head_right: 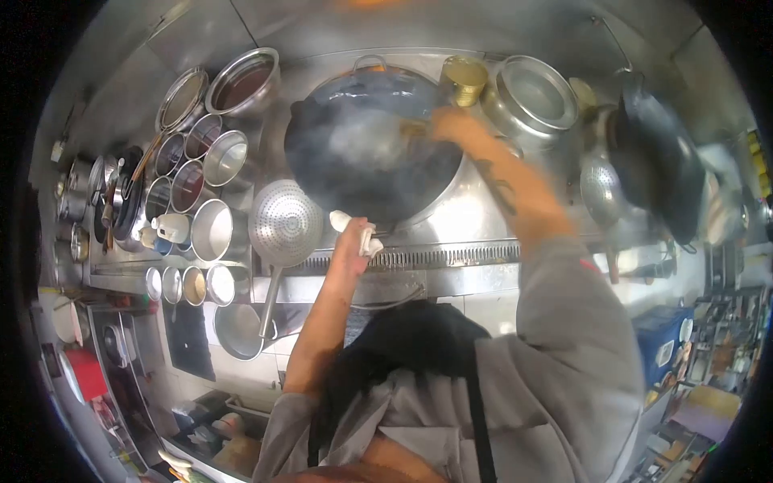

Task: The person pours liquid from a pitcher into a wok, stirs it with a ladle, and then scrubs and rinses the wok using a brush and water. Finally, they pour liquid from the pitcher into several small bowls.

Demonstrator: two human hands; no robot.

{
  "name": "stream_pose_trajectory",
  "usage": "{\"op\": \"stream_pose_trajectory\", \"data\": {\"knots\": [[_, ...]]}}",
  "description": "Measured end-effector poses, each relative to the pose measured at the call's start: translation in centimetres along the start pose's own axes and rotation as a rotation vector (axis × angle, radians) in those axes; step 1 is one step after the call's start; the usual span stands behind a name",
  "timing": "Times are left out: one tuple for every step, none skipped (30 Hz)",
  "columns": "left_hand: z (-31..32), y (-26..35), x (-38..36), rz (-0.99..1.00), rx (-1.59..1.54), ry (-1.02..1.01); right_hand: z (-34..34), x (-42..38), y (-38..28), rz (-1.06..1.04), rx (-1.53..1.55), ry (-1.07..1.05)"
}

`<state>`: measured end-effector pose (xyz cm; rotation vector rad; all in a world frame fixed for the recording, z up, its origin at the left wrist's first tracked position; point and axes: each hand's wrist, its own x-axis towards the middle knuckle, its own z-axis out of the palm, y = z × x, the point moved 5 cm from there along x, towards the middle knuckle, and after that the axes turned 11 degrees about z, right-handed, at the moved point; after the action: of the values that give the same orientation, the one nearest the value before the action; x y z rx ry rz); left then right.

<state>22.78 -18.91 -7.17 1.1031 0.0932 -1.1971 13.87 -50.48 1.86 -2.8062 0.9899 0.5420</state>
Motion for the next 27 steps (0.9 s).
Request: {"op": "stream_pose_trajectory", "data": {"knots": [[0.2, 0.0, -0.3, 0.002, -0.048, 0.009, 1.1, 0.5, 0.1, 0.045, 0.045, 0.073], [0.2, -0.2, 0.0, 0.020, -0.022, 0.026, 2.2, 0.9, 0.1, 0.087, 0.095, 0.147], [0.1, -0.5, 0.5, 0.037, 0.004, 0.043, 3.2, 0.2, -2.8, 0.189, 0.169, 0.134], [0.0, -0.9, 0.9, 0.052, 0.032, 0.058, 4.1, -1.0, -4.4, 0.293, 0.245, 0.119], [-0.1, -1.2, 1.2, 0.093, 0.015, 0.067, 4.4, -2.6, -4.8, 0.240, 0.239, 0.082], [-0.2, -1.6, 1.5, 0.132, -0.003, 0.077, 4.2, -4.4, -5.3, 0.186, 0.233, 0.043], [-0.1, -1.7, 1.4, 0.172, -0.022, 0.086, 3.6, -6.0, -5.5, 0.131, 0.227, 0.006], [-0.2, -1.9, 1.5, 0.149, -0.068, 0.082, 2.6, -7.5, -4.5, 0.169, 0.229, -0.022], [-0.5, -2.0, 1.4, 0.122, -0.110, 0.078, 1.5, -9.7, -3.1, 0.209, 0.235, -0.053], [-0.7, -2.0, 1.2, 0.093, -0.152, 0.075, 0.8, -12.0, -1.6, 0.250, 0.242, -0.086], [-0.7, -1.6, 0.5, 0.091, -0.120, 0.098, -0.3, -15.2, -0.3, 0.280, 0.304, 0.042], [-0.6, -1.2, -0.3, 0.084, -0.117, 0.060, -0.4, -18.7, 1.1, 0.312, 0.362, 0.172], [-0.6, -0.6, -1.1, 0.077, -0.116, 0.020, 0.6, -21.4, 3.1, 0.388, 0.463, 0.235], [-0.5, -0.2, -1.7, 0.068, -0.117, -0.014, 2.1, -24.3, 5.0, 0.462, 0.563, 0.295], [-0.4, 0.0, -1.8, 0.030, -0.116, 0.029, 3.7, -27.2, 6.5, 0.474, 0.607, 0.466], [0.0, 0.1, -1.8, 0.026, -0.112, 0.018, 6.0, -30.1, 7.7, 0.478, 0.647, 0.638], [0.4, 0.2, -1.7, 0.025, -0.110, 0.011, 9.1, -32.8, 8.9, 0.622, 0.693, 0.597], [0.9, 0.3, -1.4, 0.027, -0.110, 0.002, 12.6, -35.5, 10.4, 0.763, 0.737, 0.555], [0.8, -0.2, -0.2, 0.063, -0.042, 0.012, 19.0, -37.7, 13.6, 0.797, 0.782, 0.544], [0.4, -0.8, 0.4, 0.051, -0.040, 0.016, 23.6, -41.0, 15.4, 1.090, 1.083, 0.233], [0.2, -1.1, 0.9, 0.042, -0.042, 0.021, 27.1, -43.9, 15.0, 1.358, 1.363, -0.118], [0.1, -1.2, 1.5, 0.038, -0.045, 0.024, 27.8, -45.3, 14.7, 1.312, 1.428, 0.063], [0.3, -0.7, 2.0, 0.220, 0.087, -0.123, 27.9, -46.1, 14.7, 1.260, 1.486, 0.239], [0.1, -0.5, 1.9, 0.393, 0.224, -0.262, 27.3, -46.3, 14.8, 1.264, 1.488, 0.256], [-0.3, -0.5, 1.7, 0.405, 0.245, -0.279, 25.2, -46.8, 13.7, 1.277, 1.494, 0.267], [-0.7, -0.4, 1.4, 0.416, 0.266, -0.296, 23.6, -46.6, 13.4, 1.283, 1.498, 0.295], [-0.6, -0.3, 1.5, 0.278, 0.160, -0.189, 23.0, -46.2, 13.6, 1.240, 1.485, 0.384]]}}
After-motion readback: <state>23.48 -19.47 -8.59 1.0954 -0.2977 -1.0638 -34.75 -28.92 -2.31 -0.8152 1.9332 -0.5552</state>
